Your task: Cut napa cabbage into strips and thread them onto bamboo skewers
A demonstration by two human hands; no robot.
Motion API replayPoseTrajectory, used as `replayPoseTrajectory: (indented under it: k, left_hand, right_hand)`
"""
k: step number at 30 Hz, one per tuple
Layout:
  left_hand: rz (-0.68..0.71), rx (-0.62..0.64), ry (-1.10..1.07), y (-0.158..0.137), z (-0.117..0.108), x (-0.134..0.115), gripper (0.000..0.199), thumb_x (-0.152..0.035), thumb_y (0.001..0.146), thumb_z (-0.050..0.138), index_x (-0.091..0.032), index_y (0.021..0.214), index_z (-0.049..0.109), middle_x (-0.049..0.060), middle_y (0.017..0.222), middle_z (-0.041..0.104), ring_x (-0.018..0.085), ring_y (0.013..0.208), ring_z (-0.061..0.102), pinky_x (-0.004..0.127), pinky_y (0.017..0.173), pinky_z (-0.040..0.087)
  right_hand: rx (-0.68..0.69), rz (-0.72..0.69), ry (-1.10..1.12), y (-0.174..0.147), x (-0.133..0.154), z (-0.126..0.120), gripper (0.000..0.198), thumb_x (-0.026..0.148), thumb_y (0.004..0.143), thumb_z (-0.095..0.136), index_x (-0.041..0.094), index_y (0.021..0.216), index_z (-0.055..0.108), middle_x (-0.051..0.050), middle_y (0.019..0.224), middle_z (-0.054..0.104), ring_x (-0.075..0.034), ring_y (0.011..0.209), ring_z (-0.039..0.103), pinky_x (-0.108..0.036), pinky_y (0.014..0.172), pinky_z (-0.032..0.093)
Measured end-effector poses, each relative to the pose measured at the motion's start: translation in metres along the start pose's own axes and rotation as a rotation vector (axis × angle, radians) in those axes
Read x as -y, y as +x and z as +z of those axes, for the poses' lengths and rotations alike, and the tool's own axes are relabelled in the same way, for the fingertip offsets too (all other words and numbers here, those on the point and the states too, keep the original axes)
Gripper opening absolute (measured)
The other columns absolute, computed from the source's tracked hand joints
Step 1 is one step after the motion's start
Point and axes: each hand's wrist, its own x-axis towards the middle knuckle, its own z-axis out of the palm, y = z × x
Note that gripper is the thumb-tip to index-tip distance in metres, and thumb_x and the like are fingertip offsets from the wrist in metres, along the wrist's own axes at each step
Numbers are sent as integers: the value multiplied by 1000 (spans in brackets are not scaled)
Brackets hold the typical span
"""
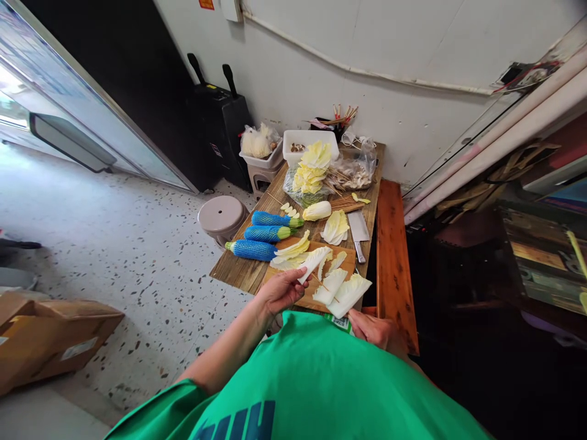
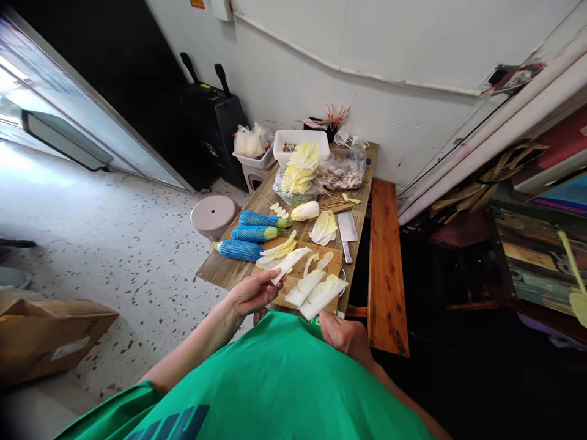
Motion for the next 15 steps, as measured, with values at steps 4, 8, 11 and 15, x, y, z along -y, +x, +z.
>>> replayPoseTrajectory:
  k: [4, 8, 11, 15]
  left_hand:
    - [16, 6, 39, -2, 0, 0, 8, -9, 76, 57, -6, 84, 59, 8, 69, 60, 5, 52, 52, 7, 35, 34]
    - [66, -3, 97, -4, 0, 5, 4, -9, 75, 59, -5, 76, 61, 6, 64, 58, 4, 49, 49, 7, 35, 35]
    - [103, -2, 128, -4, 0, 8, 5, -9, 73, 61, -5, 71, 60, 5, 61, 57, 3, 46, 46, 9, 37, 36]
    - [86, 12, 153, -3, -1, 9, 5, -10, 72, 63, -5, 70, 61, 6, 61, 59, 2, 45, 45, 9, 37, 36]
  right_hand:
    - [33, 42, -5, -1, 4, -2, 29, 20, 87, 35, 19, 80, 63, -3, 65, 67, -14, 56, 64, -19, 47, 40]
    - [83, 66, 1, -5, 5, -3, 33, 23, 87, 33, 21, 65, 57, -1, 60, 64, -13, 51, 61, -19, 46, 38]
    - [134, 97, -21, -6, 5, -3, 35, 27, 88, 29, 21, 63, 54, 1, 58, 62, -11, 51, 59, -18, 45, 36]
    - [157, 123, -59, -8, 4, -1, 36, 29, 88, 25, 22, 66, 53, 3, 54, 59, -10, 46, 56, -18, 40, 30]
